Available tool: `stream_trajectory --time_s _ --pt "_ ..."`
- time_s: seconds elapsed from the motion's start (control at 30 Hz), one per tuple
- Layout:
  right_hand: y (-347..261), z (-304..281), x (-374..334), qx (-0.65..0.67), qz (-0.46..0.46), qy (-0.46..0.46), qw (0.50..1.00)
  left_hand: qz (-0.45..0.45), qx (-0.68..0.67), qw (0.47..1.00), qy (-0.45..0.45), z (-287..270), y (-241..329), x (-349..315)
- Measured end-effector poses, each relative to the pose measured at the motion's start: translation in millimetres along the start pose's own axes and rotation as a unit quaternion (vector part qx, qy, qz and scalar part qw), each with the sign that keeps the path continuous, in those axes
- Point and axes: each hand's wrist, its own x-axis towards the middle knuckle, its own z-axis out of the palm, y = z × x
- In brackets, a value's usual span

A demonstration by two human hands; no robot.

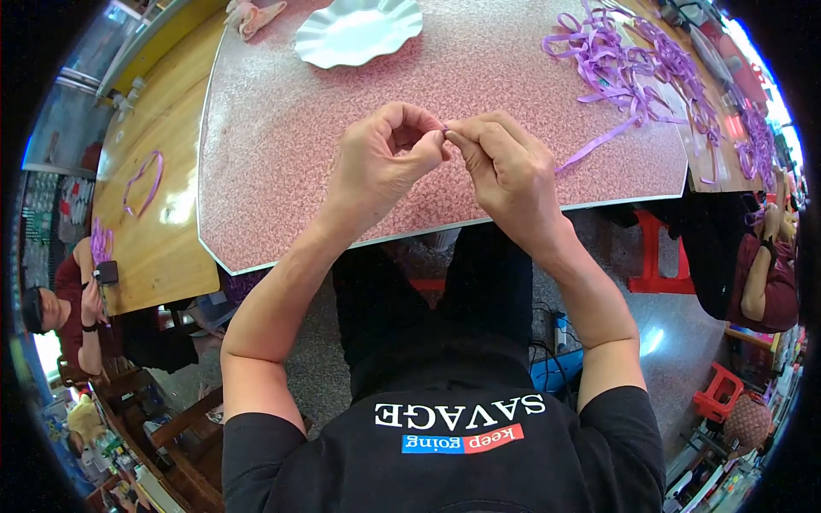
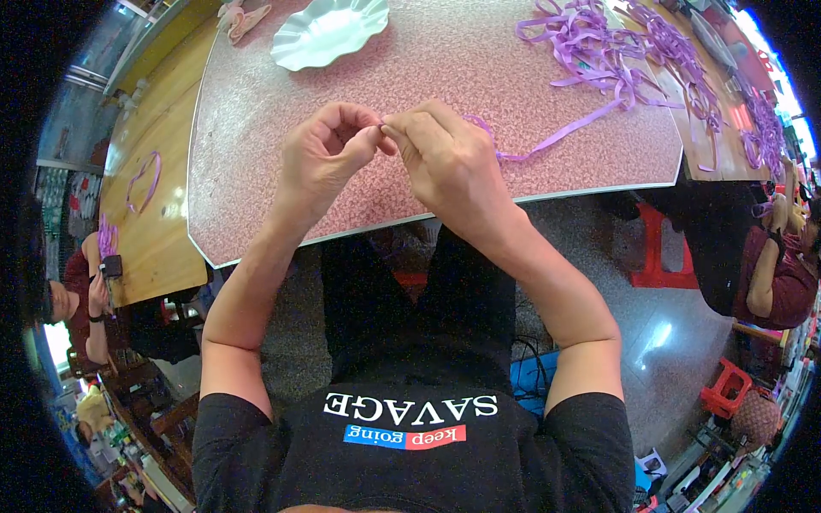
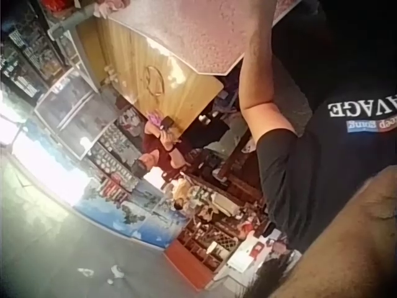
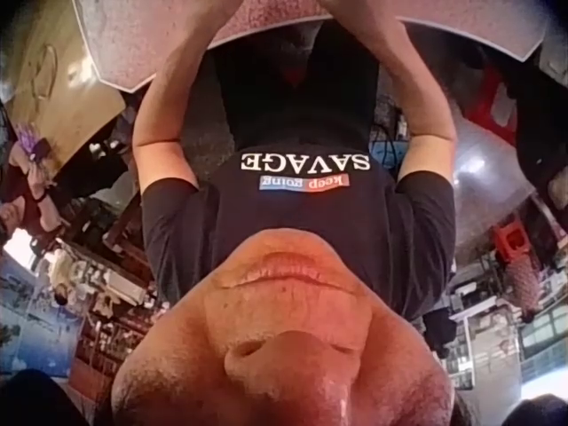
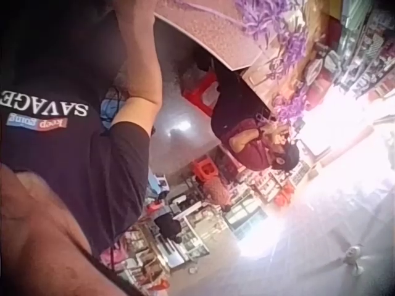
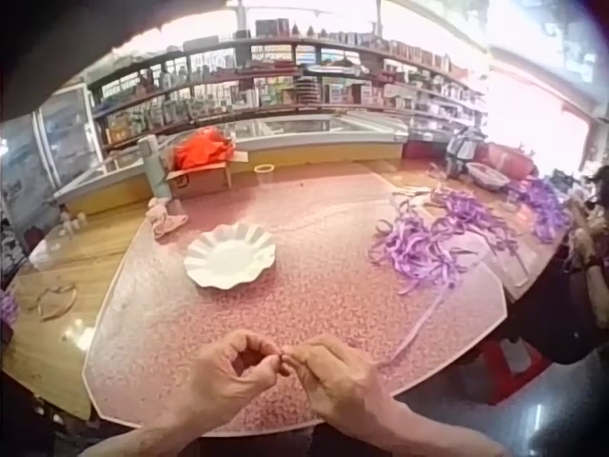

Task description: The recorder is manually preparing small purple ribbon loops or knots at a factory workbench.

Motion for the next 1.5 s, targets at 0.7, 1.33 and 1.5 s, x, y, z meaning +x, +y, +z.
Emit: stream_trajectory --time_s 0.7,1.33,1.5 --pt "-16.3 -6.5 4.7 0.302 0.323 -0.025 0.897 0.207 0.177 0.959 0.078 10.1 4.4 0.8" --pt "-12.5 4.6 9.5 0.376 0.393 -0.016 0.839 0.233 0.179 0.949 0.113 9.1 -8.0 5.7" --pt "-13.8 2.4 13.7 0.466 0.447 -0.012 0.763 0.121 0.015 0.986 0.11 14.3 -4.4 0.1"
